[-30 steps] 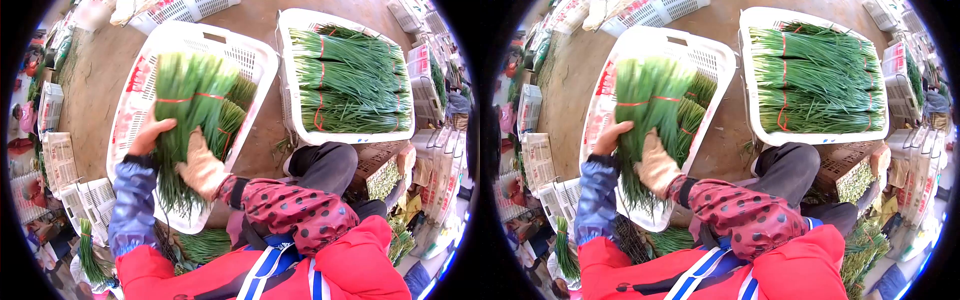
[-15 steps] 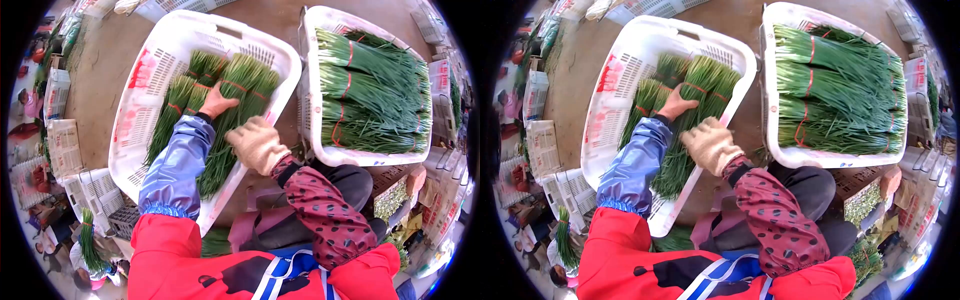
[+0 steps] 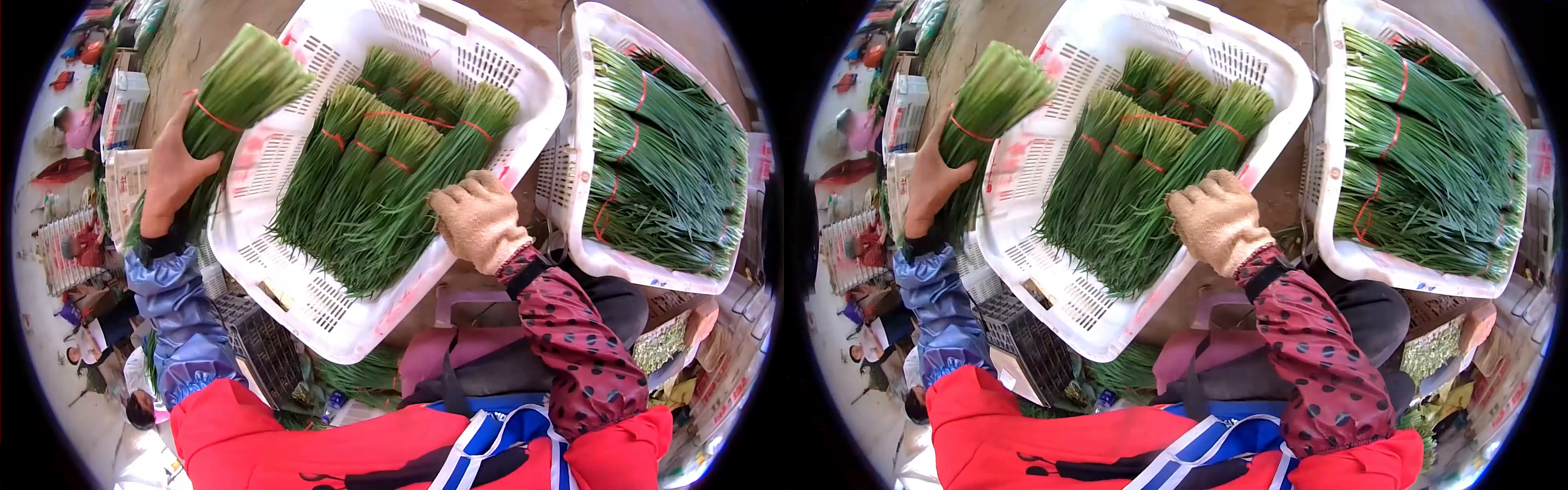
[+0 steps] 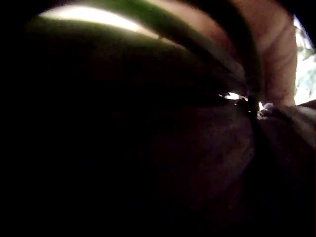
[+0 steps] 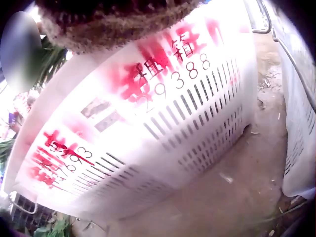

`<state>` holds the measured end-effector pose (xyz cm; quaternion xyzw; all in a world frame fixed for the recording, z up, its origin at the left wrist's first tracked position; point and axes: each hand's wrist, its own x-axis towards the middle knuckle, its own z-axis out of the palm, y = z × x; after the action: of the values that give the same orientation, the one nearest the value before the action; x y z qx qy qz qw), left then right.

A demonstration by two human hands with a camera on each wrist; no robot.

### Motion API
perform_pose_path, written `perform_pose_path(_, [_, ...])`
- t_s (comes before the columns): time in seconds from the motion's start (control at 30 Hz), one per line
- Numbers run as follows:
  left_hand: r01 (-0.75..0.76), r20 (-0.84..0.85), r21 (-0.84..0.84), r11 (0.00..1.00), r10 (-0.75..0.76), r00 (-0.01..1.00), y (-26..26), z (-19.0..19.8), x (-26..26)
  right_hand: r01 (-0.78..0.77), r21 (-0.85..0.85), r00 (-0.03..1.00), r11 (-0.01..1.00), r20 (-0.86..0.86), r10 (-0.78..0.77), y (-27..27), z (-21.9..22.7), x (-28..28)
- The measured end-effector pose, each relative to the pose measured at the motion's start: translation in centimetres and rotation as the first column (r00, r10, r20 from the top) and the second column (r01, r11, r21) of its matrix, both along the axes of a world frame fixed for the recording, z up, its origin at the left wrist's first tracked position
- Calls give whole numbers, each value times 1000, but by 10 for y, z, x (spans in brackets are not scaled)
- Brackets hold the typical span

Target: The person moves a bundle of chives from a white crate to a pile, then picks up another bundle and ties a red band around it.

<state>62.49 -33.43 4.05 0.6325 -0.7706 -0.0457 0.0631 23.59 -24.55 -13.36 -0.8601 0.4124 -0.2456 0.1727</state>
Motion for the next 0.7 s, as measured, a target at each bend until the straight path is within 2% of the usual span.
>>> perform_pose_path(0.03, [-152, 109, 77, 985, 143, 984, 7, -3, 0, 1, -9, 1000, 1000, 13, -1, 0, 0, 1])
perform_pose_path(0.1, [-140, 151, 25, 990, 135, 979, 10, -48, 6, 3, -30, 1000, 1000, 20, -3, -1, -1, 2])
perform_pose_path(0.13, [-155, 198, -4, 988, 153, 968, 10, -80, 9, -2, -24, 1000, 1000, 23, 2, -1, -2, 2])
perform_pose_path(0.2, [-109, 128, -227, 968, 141, 982, 6, -164, 19, -12, -28, 1000, 1000, 11, 12, -1, -2, 2])
perform_pose_path(0.27, [-317, 98, -226, 921, 345, 933, 4, -244, 26, -30, -1, 999, 1000, -18, 30, -3, 1, 0])
perform_pose_path(0.3, [-334, 91, -244, 910, 364, 927, 6, -281, 30, -34, 17, 999, 999, -32, 35, -3, 2, 1])
perform_pose_path(0.4, [-513, -51, -147, 846, 512, 858, 6, -322, 1, -38, 66, 999, 997, 12, 37, -3, 0, 0])
perform_pose_path(0.43, [-529, -93, -210, 822, 522, 848, 2, -335, 0, -46, 79, 999, 996, -24, 48, -4, 0, -1])
perform_pose_path(0.53, [-522, -18, -175, 835, 527, 850, -5, -347, 1, -44, 101, 999, 994, -4, 45, -4, -2, -1])
perform_pose_path(0.57, [-441, -85, -135, 887, 433, 897, -7, -348, 12, -48, 107, 999, 993, -3, 48, -4, -4, -1])
perform_pose_path(0.63, [-400, -209, 177, 899, 431, 878, -23, -338, 36, -50, 78, 999, 996, -3, 51, -7, 0, 1])
perform_pose_path(0.67, [-355, -268, 330, 875, 447, 853, -29, -334, 48, -55, 66, 998, 996, -5, 55, -8, 3, 1])
perform_pose_path(0.7, [-243, -312, 376, 894, 369, 876, -40, -335, 64, -40, 79, 999, 996, 17, 39, -8, 5, 2])
